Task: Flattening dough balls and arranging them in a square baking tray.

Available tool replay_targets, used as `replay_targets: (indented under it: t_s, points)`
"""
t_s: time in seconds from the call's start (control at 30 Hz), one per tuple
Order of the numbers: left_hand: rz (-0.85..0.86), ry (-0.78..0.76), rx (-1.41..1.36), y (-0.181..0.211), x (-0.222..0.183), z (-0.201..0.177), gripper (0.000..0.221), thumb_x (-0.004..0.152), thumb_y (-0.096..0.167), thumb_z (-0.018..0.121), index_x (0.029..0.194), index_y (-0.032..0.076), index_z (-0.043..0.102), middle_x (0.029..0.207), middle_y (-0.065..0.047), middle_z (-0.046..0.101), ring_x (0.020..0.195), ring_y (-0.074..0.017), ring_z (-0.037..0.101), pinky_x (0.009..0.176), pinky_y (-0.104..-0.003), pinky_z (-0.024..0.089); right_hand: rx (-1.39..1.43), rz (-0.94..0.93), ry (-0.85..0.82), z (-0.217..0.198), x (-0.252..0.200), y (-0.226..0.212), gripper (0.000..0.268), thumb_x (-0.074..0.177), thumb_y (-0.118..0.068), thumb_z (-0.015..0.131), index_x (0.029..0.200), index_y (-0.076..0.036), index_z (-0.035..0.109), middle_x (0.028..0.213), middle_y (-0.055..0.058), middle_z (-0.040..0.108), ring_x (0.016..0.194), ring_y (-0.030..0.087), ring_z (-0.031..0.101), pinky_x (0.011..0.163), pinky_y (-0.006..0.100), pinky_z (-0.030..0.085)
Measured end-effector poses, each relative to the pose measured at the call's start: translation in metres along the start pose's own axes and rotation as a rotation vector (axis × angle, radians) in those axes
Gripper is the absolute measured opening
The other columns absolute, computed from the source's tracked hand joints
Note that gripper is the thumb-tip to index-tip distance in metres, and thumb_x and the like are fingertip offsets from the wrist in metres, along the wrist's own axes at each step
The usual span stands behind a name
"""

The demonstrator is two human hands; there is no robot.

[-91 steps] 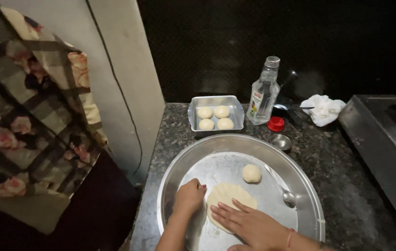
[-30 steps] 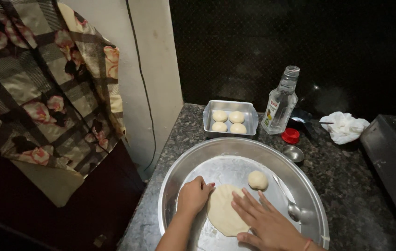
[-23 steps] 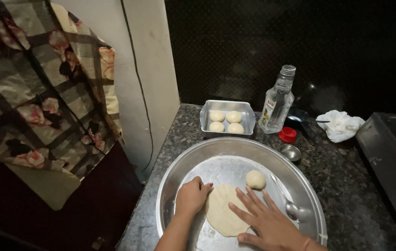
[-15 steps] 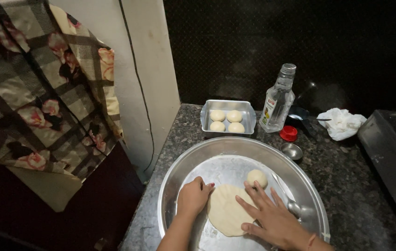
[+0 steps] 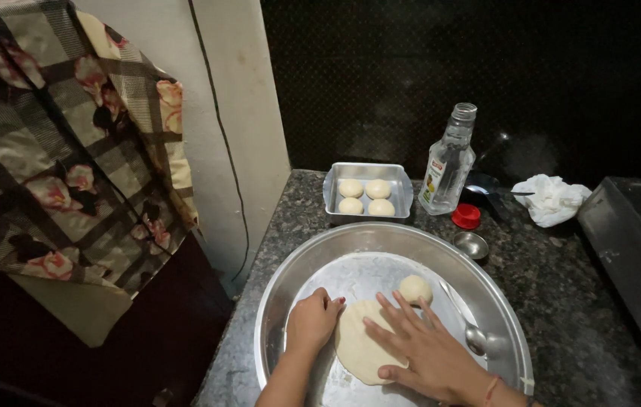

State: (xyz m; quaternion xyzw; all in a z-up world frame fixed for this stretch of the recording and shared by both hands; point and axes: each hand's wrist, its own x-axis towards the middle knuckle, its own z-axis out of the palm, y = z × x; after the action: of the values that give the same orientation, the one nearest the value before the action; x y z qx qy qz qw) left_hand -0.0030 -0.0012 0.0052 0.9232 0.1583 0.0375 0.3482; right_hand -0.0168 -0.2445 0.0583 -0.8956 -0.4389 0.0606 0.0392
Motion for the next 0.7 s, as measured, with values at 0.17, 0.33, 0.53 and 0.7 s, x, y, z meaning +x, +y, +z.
replay_targets:
  t_s: [0.17,0.33,0.53,0.7]
  points:
    - [0.019,0.010,-0.001,-0.006,0.005,0.006,0.041,0.089,0.046,0.068,0.088,0.005,0.068,0.083,-0.021,0.072,0.086,-0.0398,0.069,0.079,-0.051,0.052,-0.217,-0.082,0.163,0.021,0.008,0.008,0.078,0.098,-0.070,0.040,0.163,-0.028,0.026,0.171,0.012,0.009,0.154,0.034,0.004,0.121,0.058,0.004]
    - [0.009,0.019,0.004,-0.005,0.003,0.006,0.038,0.088,0.044,0.068,0.090,0.006,0.069,0.085,-0.020,0.072,0.087,-0.0395,0.069,0.079,-0.051,0.053,-0.019,0.005,0.039,0.026,0.010,0.013,0.078,0.099,-0.068,0.039,0.161,-0.023,0.025,0.174,0.013,0.005,0.159,0.036,-0.001,0.119,0.057,0.002]
    - [-0.021,-0.014,-0.002,0.003,-0.003,-0.002,0.040,0.088,0.046,0.070,0.087,0.006,0.067,0.083,-0.020,0.072,0.085,-0.0384,0.070,0.078,-0.050,0.052,-0.480,-0.151,0.541,0.046,0.012,0.029,0.079,0.102,-0.076,0.030,0.159,-0.021,0.028,0.168,0.013,0.013,0.153,0.033,0.008,0.122,0.055,0.008]
    - [0.007,0.017,-0.004,-0.001,0.000,0.002,0.039,0.087,0.045,0.071,0.086,0.006,0.067,0.082,-0.019,0.072,0.084,-0.0383,0.069,0.077,-0.050,0.052,-0.430,-0.201,0.542,0.043,0.009,0.027,0.080,0.102,-0.077,0.031,0.160,-0.022,0.026,0.167,0.013,0.013,0.152,0.034,0.008,0.121,0.055,0.006]
